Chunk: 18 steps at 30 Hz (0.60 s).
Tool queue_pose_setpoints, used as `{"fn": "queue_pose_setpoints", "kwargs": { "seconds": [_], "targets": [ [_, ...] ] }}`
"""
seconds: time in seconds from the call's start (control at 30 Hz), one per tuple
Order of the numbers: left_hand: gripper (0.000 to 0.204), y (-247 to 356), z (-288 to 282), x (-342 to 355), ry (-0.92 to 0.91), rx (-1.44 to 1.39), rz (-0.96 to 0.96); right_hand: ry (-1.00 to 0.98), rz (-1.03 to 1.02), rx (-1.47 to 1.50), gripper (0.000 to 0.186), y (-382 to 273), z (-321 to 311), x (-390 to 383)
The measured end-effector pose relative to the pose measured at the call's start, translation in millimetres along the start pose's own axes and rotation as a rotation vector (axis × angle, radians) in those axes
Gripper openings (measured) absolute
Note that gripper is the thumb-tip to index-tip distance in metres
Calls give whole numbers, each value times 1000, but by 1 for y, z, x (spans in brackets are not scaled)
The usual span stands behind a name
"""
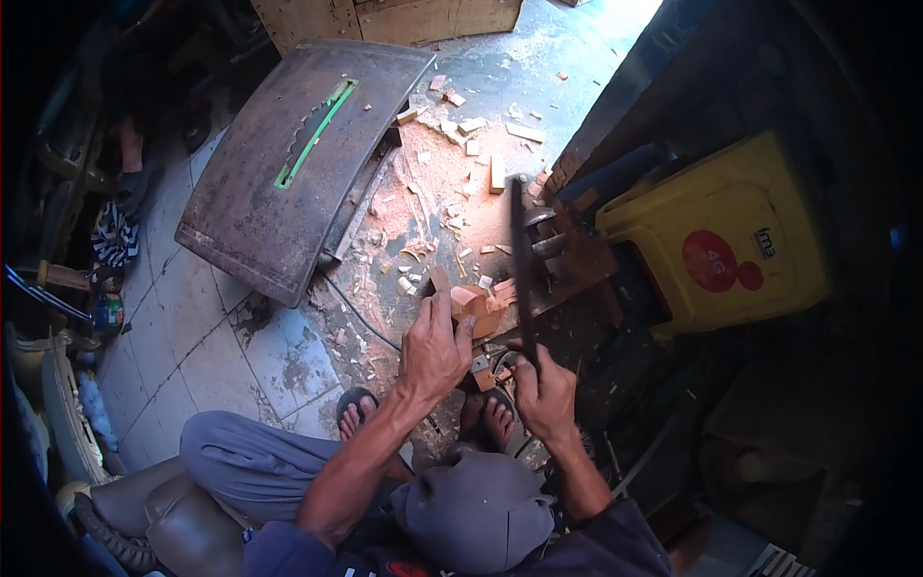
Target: The person shaves a small curved piece of wood using a large knife, holding the wood with one hand and striking it repeatedly with the blade.
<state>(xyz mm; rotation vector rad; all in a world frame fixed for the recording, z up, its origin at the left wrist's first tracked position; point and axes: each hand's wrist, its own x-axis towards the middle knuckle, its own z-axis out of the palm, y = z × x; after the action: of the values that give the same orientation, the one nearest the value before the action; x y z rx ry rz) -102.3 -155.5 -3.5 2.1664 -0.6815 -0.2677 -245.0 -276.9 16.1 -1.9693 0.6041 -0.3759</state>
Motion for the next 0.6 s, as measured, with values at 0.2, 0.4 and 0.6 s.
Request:
{"fn": "queue_pose_setpoints", "kwargs": {
  "seconds": [0.2, 0.4, 0.6],
  "targets": [
    [47, 2, 16, -11, 40, 46, 105, 4, 149, -413, 23, 60, 57, -19],
    [49, -12, 6, -13, -10, -15, 47, -412, 215, -152, 30, 83, 5, 11],
    [44, -19, 4, -18, -23, -119, -18, -246, 317, 27, 34, 46, -8, -4]
  ]
}}
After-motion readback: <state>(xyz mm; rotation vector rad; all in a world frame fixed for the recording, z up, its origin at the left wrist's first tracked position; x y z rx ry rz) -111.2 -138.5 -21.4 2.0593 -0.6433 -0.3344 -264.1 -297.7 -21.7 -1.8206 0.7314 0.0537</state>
